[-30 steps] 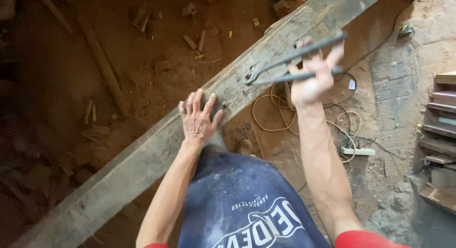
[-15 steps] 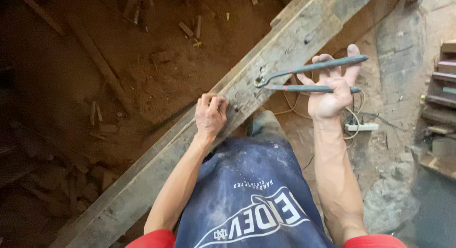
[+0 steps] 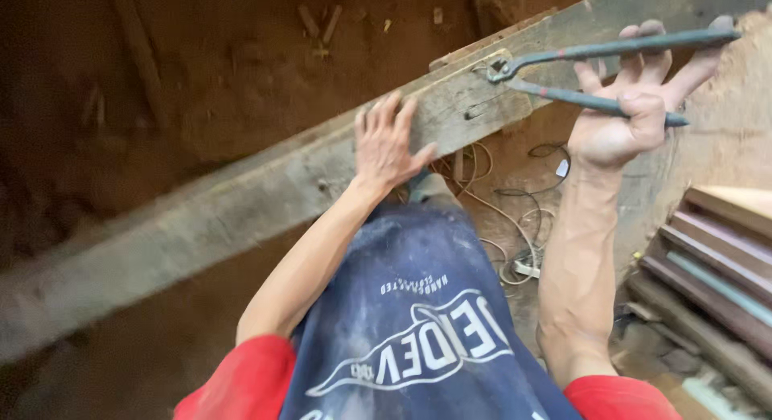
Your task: The person uses a hatchet and pliers to remove nails from a long wooden plank. They strike the wood to loosen nails, then pull them out with pliers, repeating the process along the plank.
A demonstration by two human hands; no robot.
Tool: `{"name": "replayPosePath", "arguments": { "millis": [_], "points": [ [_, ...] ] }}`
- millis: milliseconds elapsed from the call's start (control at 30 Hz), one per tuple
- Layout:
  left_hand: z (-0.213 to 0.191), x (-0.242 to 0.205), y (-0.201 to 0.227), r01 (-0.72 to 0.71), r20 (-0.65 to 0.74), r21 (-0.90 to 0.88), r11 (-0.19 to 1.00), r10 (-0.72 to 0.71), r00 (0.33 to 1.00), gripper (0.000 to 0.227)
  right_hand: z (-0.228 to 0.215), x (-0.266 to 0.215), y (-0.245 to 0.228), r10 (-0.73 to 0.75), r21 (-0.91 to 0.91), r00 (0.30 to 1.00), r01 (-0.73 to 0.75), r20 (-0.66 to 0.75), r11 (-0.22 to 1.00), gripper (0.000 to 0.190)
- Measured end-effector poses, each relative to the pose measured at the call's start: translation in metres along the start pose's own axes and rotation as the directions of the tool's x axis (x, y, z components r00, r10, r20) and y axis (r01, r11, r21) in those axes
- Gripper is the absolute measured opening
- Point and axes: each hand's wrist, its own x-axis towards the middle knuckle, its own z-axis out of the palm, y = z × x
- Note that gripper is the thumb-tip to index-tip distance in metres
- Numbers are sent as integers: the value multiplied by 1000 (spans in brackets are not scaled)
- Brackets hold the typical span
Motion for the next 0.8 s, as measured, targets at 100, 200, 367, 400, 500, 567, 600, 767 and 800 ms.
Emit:
{"name": "replayPosePath", "arguments": {
  "millis": [100,200,367,400,500,567,600,767,800],
  "points": [
    [23,26,35,112,-24,74,991,-110,994,99,-10,17,4,44,-44,989,-38,140,998,92],
    [30,32,43,145,-40,70,987,-143,989,95,-7,34,6,77,-81,966,-58,247,995,93],
    [26,27,43,161,-52,76,984,-157,986,92,13,33,12,87,-177,936,-27,341,984,91],
    [25,30,44,163,-51,72,984,-160,986,91,17,32,12,107,-203,927,-35,359,979,91],
    [22,36,46,159,-61,58,985,-156,986,90,28,36,13,163,-250,892,-58,421,967,88],
    [21,32,51,167,-68,45,985,-163,984,90,32,40,16,164,-251,894,-60,418,966,80],
    [19,32,48,165,-75,44,985,-161,984,90,36,44,21,137,-235,909,-44,393,971,74],
    [18,33,47,163,-79,20,986,-161,984,90,35,52,38,18,-81,956,6,293,997,43],
    [18,32,47,159,-79,12,987,-157,984,89,33,52,39,9,-56,960,7,280,998,38]
  ]
}}
